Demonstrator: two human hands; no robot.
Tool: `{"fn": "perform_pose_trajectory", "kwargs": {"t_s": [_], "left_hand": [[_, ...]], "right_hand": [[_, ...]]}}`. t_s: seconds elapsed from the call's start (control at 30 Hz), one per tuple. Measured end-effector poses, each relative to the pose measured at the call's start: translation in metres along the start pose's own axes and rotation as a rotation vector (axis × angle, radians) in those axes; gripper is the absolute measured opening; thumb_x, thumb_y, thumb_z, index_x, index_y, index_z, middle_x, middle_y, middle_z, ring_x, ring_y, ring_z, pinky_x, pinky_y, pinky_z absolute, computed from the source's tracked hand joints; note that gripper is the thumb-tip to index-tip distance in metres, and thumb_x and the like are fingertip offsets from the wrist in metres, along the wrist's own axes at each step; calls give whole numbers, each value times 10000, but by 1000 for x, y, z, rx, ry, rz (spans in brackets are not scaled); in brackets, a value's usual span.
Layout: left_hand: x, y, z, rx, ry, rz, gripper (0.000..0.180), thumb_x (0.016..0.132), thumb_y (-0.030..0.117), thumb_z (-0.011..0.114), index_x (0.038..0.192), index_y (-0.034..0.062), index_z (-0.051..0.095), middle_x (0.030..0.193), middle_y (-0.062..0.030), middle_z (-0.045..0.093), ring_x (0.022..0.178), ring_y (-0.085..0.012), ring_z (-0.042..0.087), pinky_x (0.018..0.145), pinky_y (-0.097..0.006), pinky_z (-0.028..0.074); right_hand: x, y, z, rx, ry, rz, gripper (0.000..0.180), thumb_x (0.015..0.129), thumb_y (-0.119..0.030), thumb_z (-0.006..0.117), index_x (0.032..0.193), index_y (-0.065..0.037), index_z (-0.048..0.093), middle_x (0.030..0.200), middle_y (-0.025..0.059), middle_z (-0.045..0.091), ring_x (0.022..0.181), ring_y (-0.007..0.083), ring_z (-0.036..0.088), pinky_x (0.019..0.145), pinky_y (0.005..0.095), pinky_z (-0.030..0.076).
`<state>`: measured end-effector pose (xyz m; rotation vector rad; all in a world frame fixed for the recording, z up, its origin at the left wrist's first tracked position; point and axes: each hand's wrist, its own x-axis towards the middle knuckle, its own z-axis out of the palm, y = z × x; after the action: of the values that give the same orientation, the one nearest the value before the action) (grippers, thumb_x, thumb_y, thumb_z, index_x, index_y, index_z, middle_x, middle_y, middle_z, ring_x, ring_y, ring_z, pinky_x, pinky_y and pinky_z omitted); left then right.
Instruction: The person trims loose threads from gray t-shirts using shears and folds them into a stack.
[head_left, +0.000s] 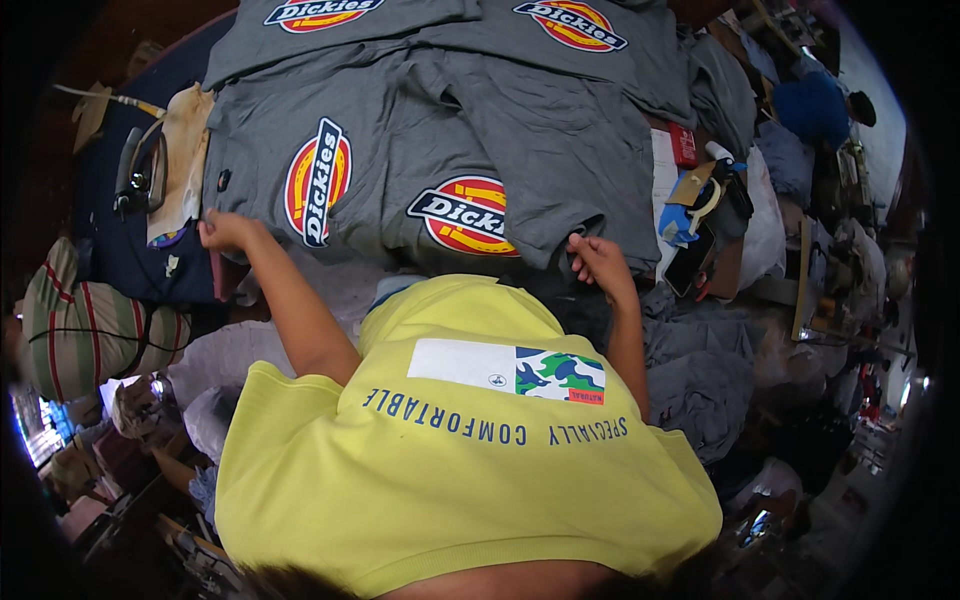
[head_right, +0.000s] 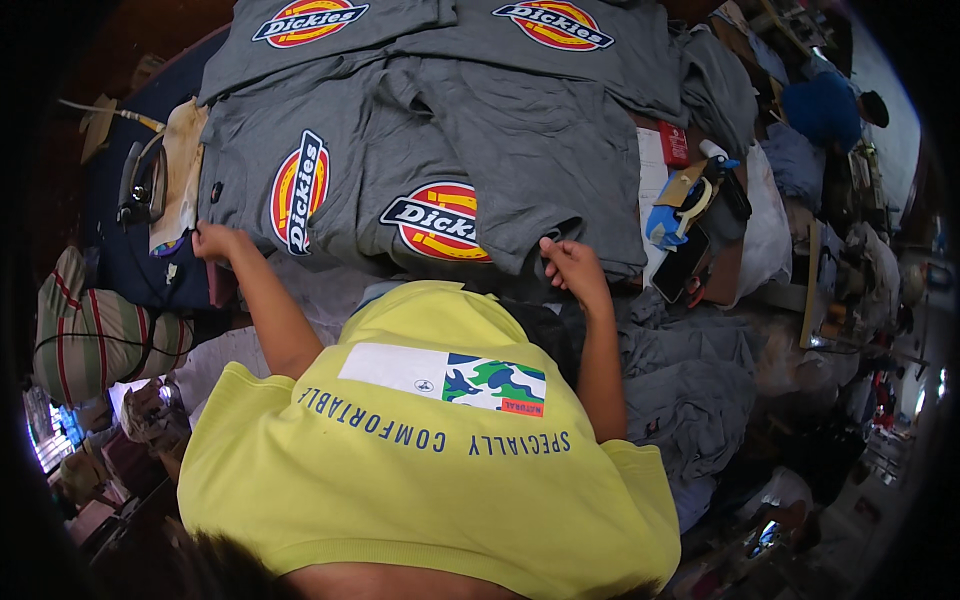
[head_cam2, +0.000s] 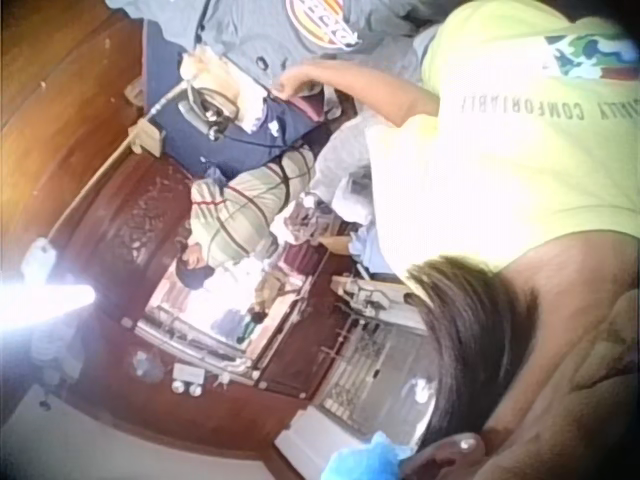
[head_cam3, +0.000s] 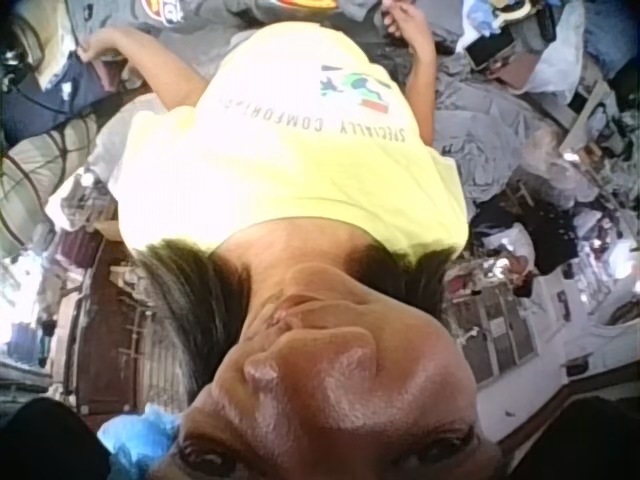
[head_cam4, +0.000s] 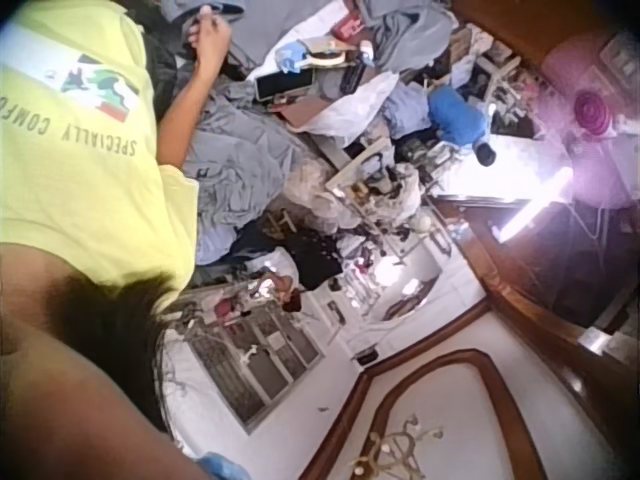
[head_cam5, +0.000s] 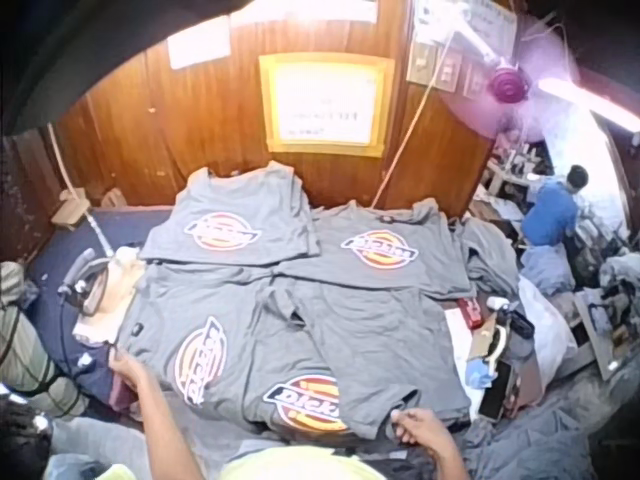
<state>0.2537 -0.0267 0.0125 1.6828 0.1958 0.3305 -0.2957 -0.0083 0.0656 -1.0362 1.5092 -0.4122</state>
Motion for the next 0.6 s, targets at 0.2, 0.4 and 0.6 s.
{"fn": "perform_pose_trajectory", "kwargs": {"t_s": [0.2, 0.4, 0.6], "left_hand": [[-98, 30, 62, -163, -997, 240, 322, 773, 222, 643, 1022, 24, 595, 968, -100, 595, 889, -194, 560, 794, -290, 432], [-201, 70, 76, 87, -1769, 105, 456, 791, 401, 600, 1026, 10, 603, 999, -98, 608, 944, -183, 555, 841, -274, 393], [-198, 87, 18, 191, -2025, -767, 454, 773, 344, 642, 1023, -29, 572, 981, -116, 611, 895, -181, 587, 795, -281, 461]], "right_hand": [[14, -6, 22, -11, -9, -86, 220, 789, -240, 642, 736, -42, 563, 572, -3, 529, 466, 53, 465, 423, 187, 352], [14, -5, 10, 713, 87, -416, 210, 825, -192, 579, 963, -39, 543, 901, 54, 596, 825, 106, 557, 709, 224, 432], [-19, -7, 7, 1268, -508, -45, 348, 863, -247, 518, 1111, -4, 495, 1133, 118, 550, 1058, 221, 519, 918, 366, 393]]}}
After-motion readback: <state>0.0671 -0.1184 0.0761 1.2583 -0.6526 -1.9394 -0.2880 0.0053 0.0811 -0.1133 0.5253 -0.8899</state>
